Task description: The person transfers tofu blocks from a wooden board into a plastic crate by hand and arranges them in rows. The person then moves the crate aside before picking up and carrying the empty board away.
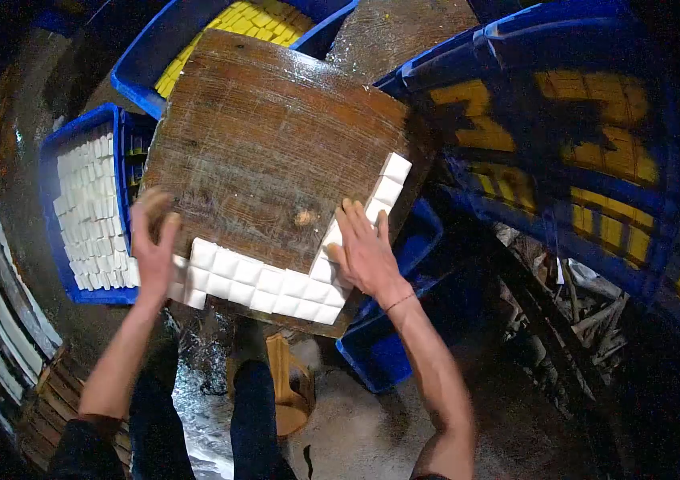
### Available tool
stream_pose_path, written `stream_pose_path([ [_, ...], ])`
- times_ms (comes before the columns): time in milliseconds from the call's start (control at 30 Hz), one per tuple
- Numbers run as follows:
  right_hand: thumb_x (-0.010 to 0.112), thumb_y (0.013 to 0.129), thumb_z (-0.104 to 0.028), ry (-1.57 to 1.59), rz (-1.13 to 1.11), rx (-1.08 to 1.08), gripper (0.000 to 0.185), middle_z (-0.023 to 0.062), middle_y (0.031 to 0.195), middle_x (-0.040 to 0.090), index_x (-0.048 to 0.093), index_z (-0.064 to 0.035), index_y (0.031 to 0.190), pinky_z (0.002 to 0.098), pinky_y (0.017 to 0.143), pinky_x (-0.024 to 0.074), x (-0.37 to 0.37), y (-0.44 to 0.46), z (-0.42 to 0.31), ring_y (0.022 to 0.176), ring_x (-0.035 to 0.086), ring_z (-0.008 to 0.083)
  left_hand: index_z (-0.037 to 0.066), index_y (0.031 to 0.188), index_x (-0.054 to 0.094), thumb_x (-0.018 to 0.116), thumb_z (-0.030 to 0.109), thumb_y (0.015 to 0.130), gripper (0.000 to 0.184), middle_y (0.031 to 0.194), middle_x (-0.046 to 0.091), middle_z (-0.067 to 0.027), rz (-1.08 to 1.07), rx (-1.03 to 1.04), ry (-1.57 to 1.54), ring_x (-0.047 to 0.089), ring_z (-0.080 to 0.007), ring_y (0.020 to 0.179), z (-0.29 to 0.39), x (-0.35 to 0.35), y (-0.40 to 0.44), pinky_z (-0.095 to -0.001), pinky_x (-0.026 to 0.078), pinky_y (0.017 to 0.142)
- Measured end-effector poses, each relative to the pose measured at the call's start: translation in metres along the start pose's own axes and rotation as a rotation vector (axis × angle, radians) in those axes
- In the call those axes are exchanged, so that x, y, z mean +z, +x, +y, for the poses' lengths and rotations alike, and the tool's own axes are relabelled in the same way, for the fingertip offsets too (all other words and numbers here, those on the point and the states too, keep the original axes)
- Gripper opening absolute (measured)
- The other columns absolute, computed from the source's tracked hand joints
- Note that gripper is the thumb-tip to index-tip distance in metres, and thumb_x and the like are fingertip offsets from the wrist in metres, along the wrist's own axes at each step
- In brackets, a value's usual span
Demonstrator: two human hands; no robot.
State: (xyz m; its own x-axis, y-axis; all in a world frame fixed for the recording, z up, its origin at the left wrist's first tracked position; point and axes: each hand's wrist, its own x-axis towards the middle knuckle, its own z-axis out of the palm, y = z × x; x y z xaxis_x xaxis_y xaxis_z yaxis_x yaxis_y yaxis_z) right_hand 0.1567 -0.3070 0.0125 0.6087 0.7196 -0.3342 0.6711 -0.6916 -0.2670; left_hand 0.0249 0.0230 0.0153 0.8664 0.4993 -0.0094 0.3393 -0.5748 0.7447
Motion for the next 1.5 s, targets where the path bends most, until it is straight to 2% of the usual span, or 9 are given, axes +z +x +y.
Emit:
stream_pose_path([
  [333,0.073,0.069,-0.016,0.352,-0.156,0.101,0.061,0.0205,0.110,0.058,0.054,0.0015,0.123,0.0387,0.086,0.0478,-0.015,0.012,0.005,0.105,0.055,0.0329,-0.001,0.125,0.049,0.059,0.016,0.095,0.036,0.115,0.057,-0.0097,-0.439,-0.763,-0.991,0.056,-0.0181,0.110,0.082,0.125,-0.065,-0.0326,0.049,0.091],
  [433,0.076,0.064,-0.019,0.650,-0.236,0.285,0.052,0.0152,0.079,0.064,0.063,0.0007,0.111,0.0372,0.071,0.0500,-0.041,0.012,-0.002,0.073,0.062,0.0279,0.001,0.127,0.049,0.055,0.020,0.097,0.036,0.124,0.053,-0.0101,-0.393,-0.907,-1.174,0.055,-0.0198,0.113,0.091,0.142,-0.074,-0.0372,0.047,0.095],
  [600,0.078,0.073,-0.027,0.876,-0.178,0.076,0.052,0.0153,0.102,0.065,0.062,-0.0005,0.115,0.0368,0.081,0.0484,-0.050,-0.002,-0.034,0.093,0.061,0.0298,0.005,0.129,0.047,0.045,0.026,0.101,0.035,0.122,0.055,-0.0089,-0.263,-1.022,-1.594,0.056,-0.0218,0.112,0.098,0.143,-0.090,-0.0414,0.047,0.095],
  [700,0.064,0.087,-0.021,0.441,0.070,0.122,0.040,0.0151,0.123,0.059,0.058,-0.0044,0.123,0.0468,0.108,0.0308,-0.023,-0.007,-0.023,0.121,0.050,0.0326,0.007,0.125,0.050,0.042,0.025,0.101,0.031,0.115,0.059,-0.0090,-0.187,-1.152,-1.691,0.056,-0.0241,0.111,0.083,0.129,-0.092,-0.0445,0.047,0.093],
  [800,0.063,0.087,-0.021,0.001,0.170,0.066,0.040,0.0150,0.123,0.059,0.056,-0.0046,0.123,0.0538,0.110,0.0266,0.026,-0.023,-0.020,0.125,0.047,0.0306,0.006,0.123,0.052,0.045,0.023,0.099,0.031,0.113,0.060,-0.0098,-0.135,-1.224,-1.721,0.057,-0.0254,0.109,0.075,0.108,-0.081,-0.0466,0.047,0.093],
  [1133,0.069,0.082,-0.020,0.523,-0.119,0.118,0.032,0.0066,0.100,0.064,0.061,-0.0106,0.111,0.0510,0.101,0.0307,-0.006,-0.021,-0.018,0.098,0.060,0.0259,0.006,0.129,0.052,0.048,0.026,0.098,0.037,0.122,0.059,-0.0108,-0.125,-1.085,-1.736,0.055,-0.0250,0.112,0.057,0.096,-0.079,-0.0451,0.044,0.095],
  [1200,0.070,0.082,-0.021,0.453,-0.308,0.153,0.035,0.0087,0.110,0.061,0.059,-0.0095,0.113,0.0524,0.103,0.0292,-0.014,-0.022,-0.023,0.108,0.056,0.0264,0.006,0.128,0.053,0.048,0.027,0.098,0.037,0.121,0.059,-0.0104,-0.150,-1.108,-1.747,0.055,-0.0249,0.112,0.057,0.091,-0.079,-0.0447,0.045,0.094],
  [1300,0.062,0.088,-0.028,0.026,-0.010,0.013,0.047,0.0150,0.141,0.043,0.051,-0.0041,0.127,0.0539,0.111,0.0222,0.011,-0.039,-0.034,0.135,0.037,0.0308,0.005,0.126,0.054,0.049,0.026,0.097,0.036,0.119,0.059,-0.0102,-0.113,-1.168,-1.732,0.055,-0.0255,0.110,0.062,0.087,-0.075,-0.0444,0.046,0.092],
  [1500,0.065,0.083,-0.018,0.189,-0.060,0.027,0.049,0.0207,0.127,0.050,0.049,0.0011,0.125,0.0532,0.106,0.0290,0.023,-0.054,-0.057,0.122,0.045,0.0322,0.003,0.127,0.053,0.049,0.020,0.097,0.035,0.120,0.058,-0.0106,-0.097,-1.177,-1.756,0.055,-0.0274,0.111,0.053,0.084,-0.082,-0.0446,0.047,0.093],
])
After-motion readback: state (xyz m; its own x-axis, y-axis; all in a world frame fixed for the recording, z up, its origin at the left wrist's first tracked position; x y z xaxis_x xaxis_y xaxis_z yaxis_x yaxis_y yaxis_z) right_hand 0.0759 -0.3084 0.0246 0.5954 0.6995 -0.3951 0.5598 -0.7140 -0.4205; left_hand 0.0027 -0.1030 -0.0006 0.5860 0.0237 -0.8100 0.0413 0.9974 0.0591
